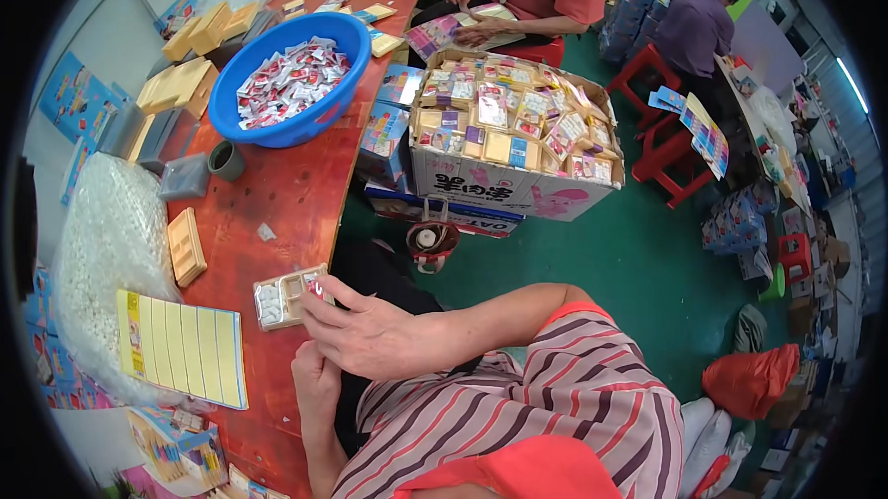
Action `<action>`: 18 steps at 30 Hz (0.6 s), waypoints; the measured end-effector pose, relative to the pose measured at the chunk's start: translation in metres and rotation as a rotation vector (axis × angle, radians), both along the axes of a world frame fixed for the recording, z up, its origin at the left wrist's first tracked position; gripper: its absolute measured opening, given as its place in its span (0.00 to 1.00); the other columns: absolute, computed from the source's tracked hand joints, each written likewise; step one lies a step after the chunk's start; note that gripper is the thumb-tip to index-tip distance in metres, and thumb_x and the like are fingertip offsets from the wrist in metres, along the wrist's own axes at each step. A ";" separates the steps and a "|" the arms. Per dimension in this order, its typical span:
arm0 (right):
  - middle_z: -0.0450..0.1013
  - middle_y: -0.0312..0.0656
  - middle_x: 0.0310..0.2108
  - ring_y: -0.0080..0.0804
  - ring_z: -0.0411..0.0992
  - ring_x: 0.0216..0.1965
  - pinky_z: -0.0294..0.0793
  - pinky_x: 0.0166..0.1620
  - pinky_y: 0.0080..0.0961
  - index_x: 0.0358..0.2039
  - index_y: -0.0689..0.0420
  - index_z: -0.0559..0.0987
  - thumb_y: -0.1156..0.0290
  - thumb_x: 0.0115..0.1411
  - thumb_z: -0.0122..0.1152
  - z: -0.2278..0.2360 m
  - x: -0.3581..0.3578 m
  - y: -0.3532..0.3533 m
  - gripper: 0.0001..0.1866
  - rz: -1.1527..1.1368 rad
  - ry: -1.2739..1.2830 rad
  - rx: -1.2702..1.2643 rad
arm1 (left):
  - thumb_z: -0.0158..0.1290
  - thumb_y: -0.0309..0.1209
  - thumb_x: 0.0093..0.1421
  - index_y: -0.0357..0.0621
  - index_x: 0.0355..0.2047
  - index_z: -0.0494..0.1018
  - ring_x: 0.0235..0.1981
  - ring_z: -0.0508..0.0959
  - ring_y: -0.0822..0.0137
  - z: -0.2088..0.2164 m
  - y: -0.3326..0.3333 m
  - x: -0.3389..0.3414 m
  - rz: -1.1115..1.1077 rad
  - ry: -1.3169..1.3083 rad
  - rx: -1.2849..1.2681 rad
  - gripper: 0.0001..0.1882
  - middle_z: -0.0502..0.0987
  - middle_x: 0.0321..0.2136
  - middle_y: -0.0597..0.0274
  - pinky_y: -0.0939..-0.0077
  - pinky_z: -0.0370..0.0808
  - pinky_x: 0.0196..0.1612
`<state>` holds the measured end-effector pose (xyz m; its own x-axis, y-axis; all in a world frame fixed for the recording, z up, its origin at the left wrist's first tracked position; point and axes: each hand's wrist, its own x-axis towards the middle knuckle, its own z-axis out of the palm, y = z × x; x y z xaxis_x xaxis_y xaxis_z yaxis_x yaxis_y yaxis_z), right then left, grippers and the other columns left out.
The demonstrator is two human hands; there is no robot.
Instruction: The recorder is packaging small white items into plastic trays and then into larger boxes at a workshop table.
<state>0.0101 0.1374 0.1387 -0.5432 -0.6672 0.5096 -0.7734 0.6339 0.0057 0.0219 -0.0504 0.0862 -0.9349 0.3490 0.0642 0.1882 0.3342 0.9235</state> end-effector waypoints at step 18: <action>0.68 0.40 0.30 0.40 0.67 0.46 0.51 0.63 0.53 0.25 0.59 0.76 0.70 0.44 0.58 0.002 0.004 0.043 0.08 0.007 -0.246 -0.042 | 0.51 0.24 0.59 0.36 0.46 0.74 0.37 0.75 0.57 0.033 0.019 -0.010 -0.057 -0.150 -0.154 0.14 0.78 0.33 0.54 0.65 0.70 0.42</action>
<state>0.0139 0.1802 0.1412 -0.6501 -0.6522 0.3898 -0.7523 0.6246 -0.2097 0.0117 -0.0316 0.1192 -0.9084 0.3968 -0.1322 0.0752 0.4658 0.8817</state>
